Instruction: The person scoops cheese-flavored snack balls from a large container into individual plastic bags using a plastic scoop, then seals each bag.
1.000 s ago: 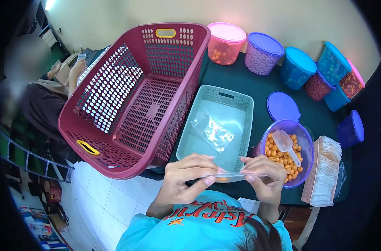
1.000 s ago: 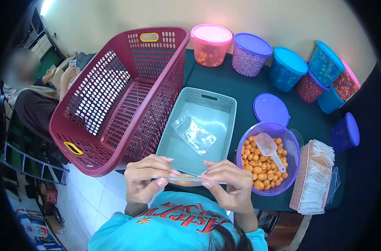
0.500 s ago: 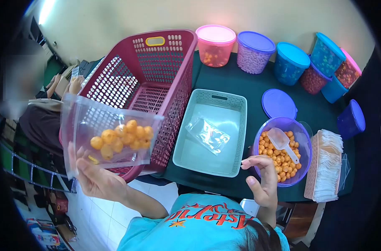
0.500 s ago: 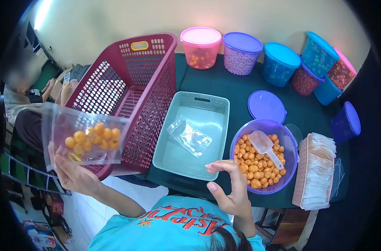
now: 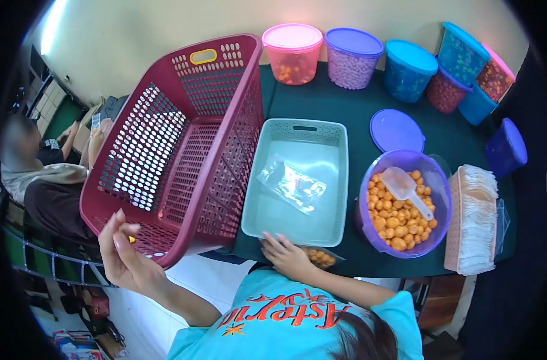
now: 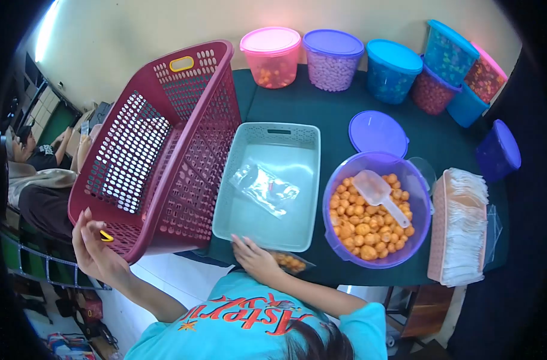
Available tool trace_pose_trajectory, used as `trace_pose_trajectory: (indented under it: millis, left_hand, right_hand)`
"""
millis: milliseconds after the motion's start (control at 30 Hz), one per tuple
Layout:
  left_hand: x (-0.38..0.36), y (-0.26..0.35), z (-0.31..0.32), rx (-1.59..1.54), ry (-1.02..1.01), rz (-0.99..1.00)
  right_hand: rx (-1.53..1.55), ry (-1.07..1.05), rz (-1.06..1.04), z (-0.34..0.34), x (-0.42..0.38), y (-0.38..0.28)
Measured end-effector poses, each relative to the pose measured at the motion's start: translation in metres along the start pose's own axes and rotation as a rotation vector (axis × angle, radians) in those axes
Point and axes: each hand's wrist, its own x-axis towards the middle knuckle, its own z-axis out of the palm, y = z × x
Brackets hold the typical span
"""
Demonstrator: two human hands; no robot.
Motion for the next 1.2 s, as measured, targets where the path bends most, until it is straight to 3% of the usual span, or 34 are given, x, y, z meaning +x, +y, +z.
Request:
trace_pose_trajectory:
  millis: [33,100,267,333,500,533,567,600,633,700,733,800,833,900,1000,1033,1067,1200]
  left_hand:
    - [-0.002,-0.007,-0.004,-0.119,0.004,-0.001]
    - [0.0,-0.007,-0.009,-0.168,-0.113,0.035]
    - [-0.001,-0.006,-0.014,-0.457,-0.377,0.234]
    - [-0.004,-0.002,-0.01,-0.475,-0.42,0.216]
    - [-0.023,0.011,-0.005,-0.627,-0.411,0.097]
    - [-0.025,0.006,-0.004,-0.701,-0.531,0.12]
    - [-0.021,-0.012,-0.001,-0.9,-0.918,0.179]
    - [-0.033,0.0,0.01,-0.727,-0.999,0.121]
    - [-0.035,0.007,0.016,-0.532,-1.329,-0.045]
    - [-0.067,-0.004,0.031,-0.263,-1.629,-0.305]
    - [-0.084,-0.01,0.038,-0.264,-1.626,-0.301]
    - [-0.119,-0.019,0.05,-0.317,-1.503,-0.502]
    - [-0.134,-0.022,0.057,-0.322,-1.507,-0.495]
    - [-0.153,-0.021,0.068,-0.456,-1.355,-0.295]
    - [-0.139,-0.012,0.073,-0.577,-1.335,-0.384]
    - [-0.131,-0.007,0.072,-0.531,-1.213,-0.473]
    - [-0.12,-0.009,0.074,-0.466,-1.075,-0.418]
    - [-0.038,0.006,0.076,-0.612,-0.329,-0.33]
  right_hand:
    - [0.013,0.004,0.012,0.005,0.001,-0.003]
    - [0.342,0.141,0.14,0.005,0.001,-0.007]
    - [0.464,0.184,0.169,-0.001,0.005,0.001]
    - [0.49,0.178,0.163,-0.002,0.002,0.004]
    - [0.641,0.44,0.215,-0.006,-0.003,0.012]
    - [0.682,0.514,0.236,-0.01,-0.005,0.014]
    - [0.734,0.555,0.232,-0.015,-0.007,0.017]
    - [0.734,0.551,0.231,-0.022,-0.009,0.021]
    - [0.783,0.616,0.249,-0.028,-0.011,0.026]
    - [0.849,0.719,0.28,-0.035,-0.017,0.032]
    - [0.846,0.721,0.277,-0.04,-0.019,0.033]
    - [0.921,0.884,0.344,-0.051,-0.021,0.036]
    - [0.948,0.927,0.354,-0.057,-0.022,0.035]
    - [0.909,0.948,0.343,-0.072,-0.021,0.036]
    - [0.845,0.978,0.304,-0.093,-0.022,0.041]
    - [0.836,1.135,0.36,-0.1,-0.023,0.041]
    - [0.829,1.295,0.411,-0.107,-0.023,0.042]
    - [0.705,1.238,0.486,-0.125,-0.041,0.058]
